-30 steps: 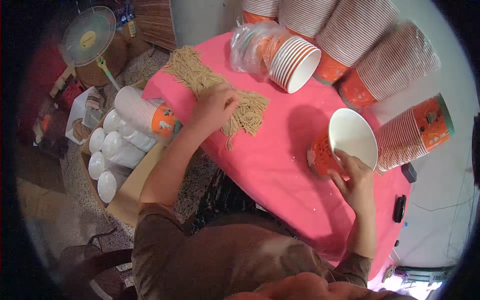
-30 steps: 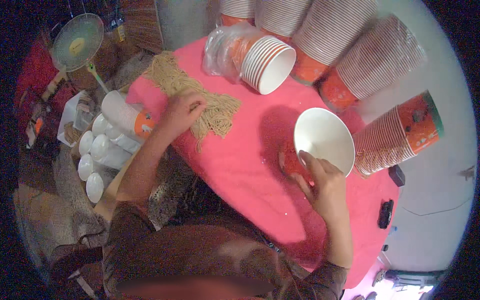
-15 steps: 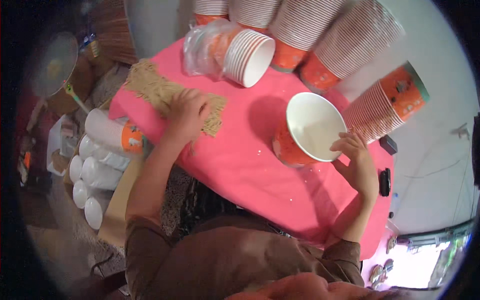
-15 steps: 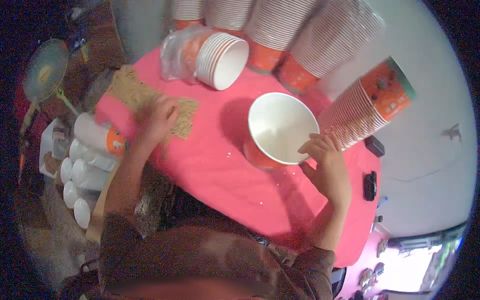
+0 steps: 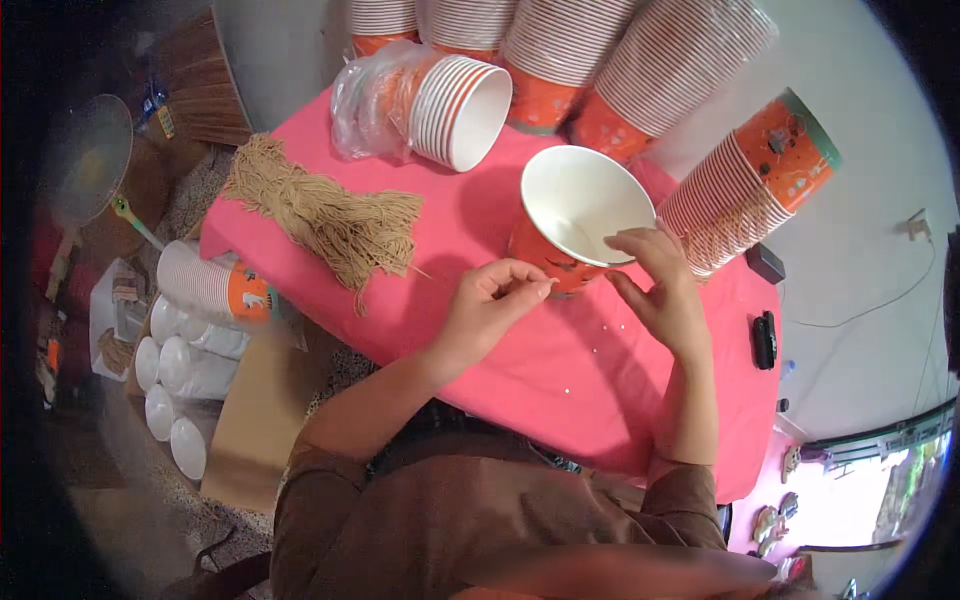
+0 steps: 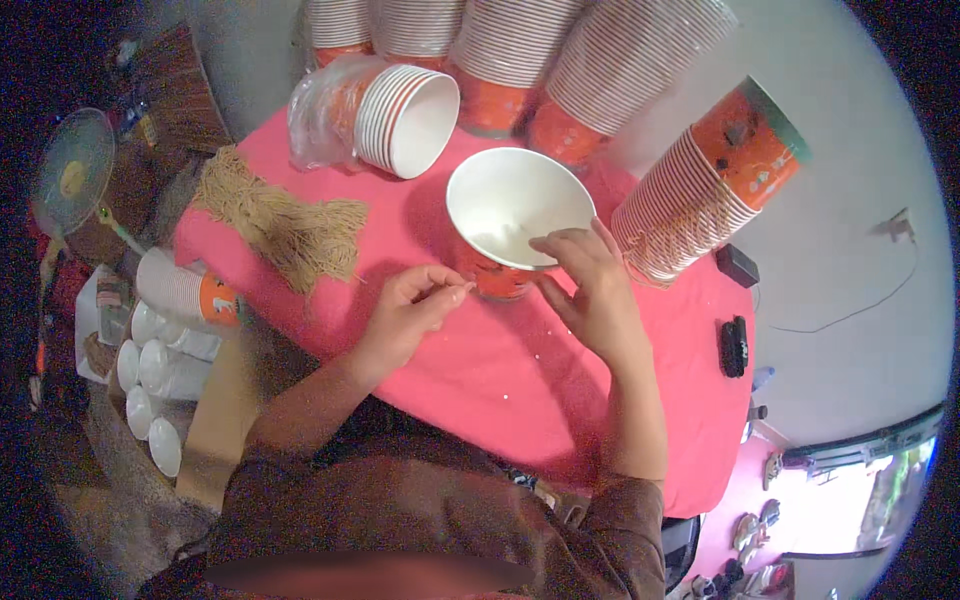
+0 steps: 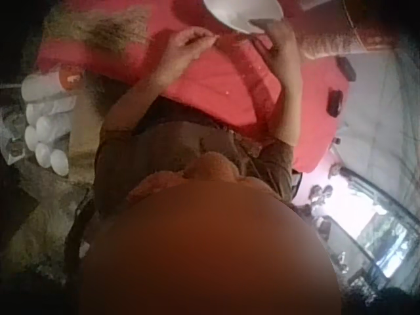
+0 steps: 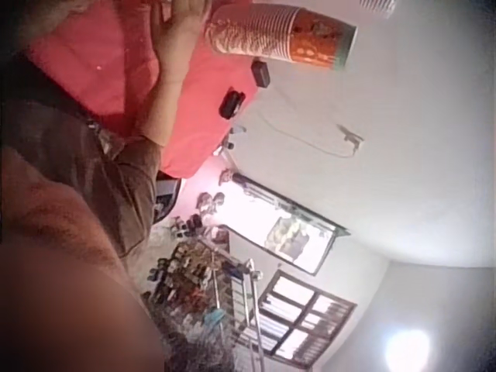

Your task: The person is manually attaching and tying thin strings to decorative paper buckets as part of a packaging process.

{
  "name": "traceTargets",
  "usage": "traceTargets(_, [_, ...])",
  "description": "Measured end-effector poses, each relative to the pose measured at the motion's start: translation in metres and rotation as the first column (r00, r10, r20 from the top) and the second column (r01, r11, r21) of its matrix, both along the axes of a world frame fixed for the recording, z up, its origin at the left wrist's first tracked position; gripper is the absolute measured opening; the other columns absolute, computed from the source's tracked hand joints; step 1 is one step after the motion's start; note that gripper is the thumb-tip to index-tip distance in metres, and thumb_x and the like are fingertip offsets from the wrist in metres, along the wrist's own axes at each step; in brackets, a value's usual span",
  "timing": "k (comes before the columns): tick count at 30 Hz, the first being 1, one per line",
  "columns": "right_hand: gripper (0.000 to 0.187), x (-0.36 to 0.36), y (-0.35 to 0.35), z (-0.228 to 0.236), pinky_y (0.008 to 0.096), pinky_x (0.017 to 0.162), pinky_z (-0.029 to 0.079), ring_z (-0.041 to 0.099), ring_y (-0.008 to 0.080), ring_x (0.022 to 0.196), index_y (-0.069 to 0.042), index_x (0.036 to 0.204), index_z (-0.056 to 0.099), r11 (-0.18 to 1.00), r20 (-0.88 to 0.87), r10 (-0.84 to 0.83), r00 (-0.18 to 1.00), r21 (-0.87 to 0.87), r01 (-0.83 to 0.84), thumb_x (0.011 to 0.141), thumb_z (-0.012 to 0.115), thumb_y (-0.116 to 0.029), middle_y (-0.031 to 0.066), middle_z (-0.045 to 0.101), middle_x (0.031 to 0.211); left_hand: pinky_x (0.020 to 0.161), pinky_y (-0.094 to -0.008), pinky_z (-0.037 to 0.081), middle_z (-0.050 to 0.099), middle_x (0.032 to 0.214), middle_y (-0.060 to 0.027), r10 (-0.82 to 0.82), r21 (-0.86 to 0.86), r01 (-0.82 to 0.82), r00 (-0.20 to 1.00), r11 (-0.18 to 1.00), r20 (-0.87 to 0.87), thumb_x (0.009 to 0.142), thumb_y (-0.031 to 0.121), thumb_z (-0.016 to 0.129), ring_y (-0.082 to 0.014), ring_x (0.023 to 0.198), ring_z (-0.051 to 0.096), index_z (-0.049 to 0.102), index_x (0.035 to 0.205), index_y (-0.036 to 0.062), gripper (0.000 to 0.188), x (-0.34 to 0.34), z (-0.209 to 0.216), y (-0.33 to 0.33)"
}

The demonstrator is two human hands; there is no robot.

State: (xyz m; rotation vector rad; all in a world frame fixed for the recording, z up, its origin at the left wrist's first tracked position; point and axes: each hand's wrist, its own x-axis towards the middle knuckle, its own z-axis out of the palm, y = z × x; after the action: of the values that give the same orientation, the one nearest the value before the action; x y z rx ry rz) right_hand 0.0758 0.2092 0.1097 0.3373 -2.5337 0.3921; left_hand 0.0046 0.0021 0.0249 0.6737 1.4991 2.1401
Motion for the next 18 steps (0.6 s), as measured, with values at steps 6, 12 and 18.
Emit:
traceTargets(6, [0.016, -0.005, -0.011, -0.014, 0.0432, 0.084, 0.046, 0.063, 0.0276, 0.081, -0.005, 0.089, 0.065, 0.996, 0.001, 0.086, 0.996, -0.001, -0.086, 0.074, 0.07, -0.006, 0.0095, 0.065, 0.081, 0.062, -0.0191, 0.044, 0.061, 0.077, 0.0015, 0.271, 0.038, -0.281, 0.868, 0.959, -0.417, 0.087, 0.002, 0.063, -0.0046, 0.071, 0.056, 0.064, 0.094, 0.0001, 0.007, 0.004, -0.009, 0.02])
traceTargets(12, [0.018, -0.002, -0.023, 0.003, 0.0402, 0.075, 0.048, 0.064, 0.0304, 0.075, -0.003, 0.093, 0.065, 0.992, 0.084, 0.11, 0.99, -0.064, -0.105, 0.076, 0.069, -0.009, 0.0131, 0.065, 0.08, 0.055, -0.0202, 0.039, 0.058, 0.07, -0.0006, 0.416, 0.117, -0.431, 0.71, 0.895, -0.568, 0.081, -0.004, 0.067, -0.0049, 0.061, 0.05, 0.063, 0.086, 0.0003, 0.008, -0.004, -0.012, 0.024])
traceTargets(18, [0.024, -0.015, -0.013, 0.012, 0.0385, 0.071, 0.051, 0.065, 0.0324, 0.08, 0.0, 0.101, 0.067, 0.979, 0.377, 0.19, 0.907, -0.145, -0.145, 0.078, 0.068, -0.007, 0.0166, 0.067, 0.089, 0.048, -0.0227, 0.035, 0.053, 0.066, -0.0012, 0.442, 0.148, -0.481, 0.585, 0.864, -0.68, 0.077, -0.004, 0.07, -0.0064, 0.054, 0.044, 0.063, 0.085, 0.0012, 0.012, -0.006, -0.016, 0.03])
